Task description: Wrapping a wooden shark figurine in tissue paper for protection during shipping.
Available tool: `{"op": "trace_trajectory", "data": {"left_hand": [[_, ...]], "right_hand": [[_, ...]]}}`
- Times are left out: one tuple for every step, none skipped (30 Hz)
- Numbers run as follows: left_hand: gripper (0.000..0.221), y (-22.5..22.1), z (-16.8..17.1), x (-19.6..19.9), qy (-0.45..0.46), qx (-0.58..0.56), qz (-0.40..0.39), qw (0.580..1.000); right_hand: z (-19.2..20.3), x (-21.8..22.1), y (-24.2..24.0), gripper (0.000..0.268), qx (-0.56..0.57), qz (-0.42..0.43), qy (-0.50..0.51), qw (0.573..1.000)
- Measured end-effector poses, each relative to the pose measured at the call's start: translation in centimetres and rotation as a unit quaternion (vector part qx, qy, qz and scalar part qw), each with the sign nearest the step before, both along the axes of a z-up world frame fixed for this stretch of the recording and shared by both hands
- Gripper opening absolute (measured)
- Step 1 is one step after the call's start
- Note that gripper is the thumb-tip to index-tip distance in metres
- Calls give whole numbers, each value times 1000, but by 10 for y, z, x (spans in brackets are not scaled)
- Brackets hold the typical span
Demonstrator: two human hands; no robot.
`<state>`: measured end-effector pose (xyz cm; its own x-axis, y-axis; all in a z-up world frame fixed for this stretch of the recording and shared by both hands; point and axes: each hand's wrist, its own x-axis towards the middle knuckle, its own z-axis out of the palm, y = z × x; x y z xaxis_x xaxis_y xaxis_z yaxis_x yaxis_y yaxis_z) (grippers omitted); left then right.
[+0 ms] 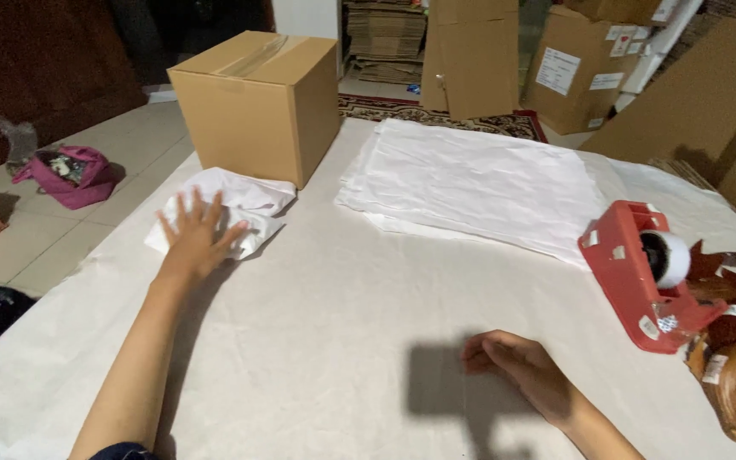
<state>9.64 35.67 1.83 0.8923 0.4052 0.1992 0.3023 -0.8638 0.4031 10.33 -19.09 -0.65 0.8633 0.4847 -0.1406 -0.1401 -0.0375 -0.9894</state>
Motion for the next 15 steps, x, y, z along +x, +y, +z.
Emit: {"op": "trace_trajectory", "data": {"left_hand": [[93,-6,2,12,-14,37,-41,998],[93,-13,4,23,-15,39,-46,998],[95,-21,5,33,2,71,-64,995],[97,-30,5,44,19,103,-81,991],[97,-26,-8,55,18,104,-86,991],[68,-22,-20,65,25,180,-84,980],[52,-17,-32,75,30,255,-81,963],[52,-23,-27,72,29,255,-83,963],[46,-29,-22,70,50,267,-56,961],[43,-34,-15,68,71,280,-31,957],[43,-34,-15,73,69,282,-34,956],[43,-36,-18,79,47,340,-7,939],[45,-38,-21,85,24,396,20,918],[45,-51,-23,96,22,397,16,917],[25,-64,-25,107,-53,436,-5,898]], "right_hand": [[1,0,0,41,4,11,-9,1000],[3,-2,0,41,5,6,-10,1000],[4,-3,0,44,7,16,-18,1000],[5,-3,-1,47,9,26,-27,999],[3,-4,-2,47,10,21,-27,999],[4,-4,-2,47,4,31,-34,999],[5,-3,-2,47,-2,41,-41,998],[5,-3,-3,47,-3,39,-42,998],[4,-3,-4,47,-1,46,-44,998],[4,-3,-4,46,2,51,-46,998],[1,-3,-3,46,3,47,-47,998],[-2,-1,-5,42,26,39,-37,998],[-5,1,-6,38,50,32,-26,998],[-5,3,-10,38,51,27,-27,998],[-5,6,-13,39,22,19,-70,997]]}}
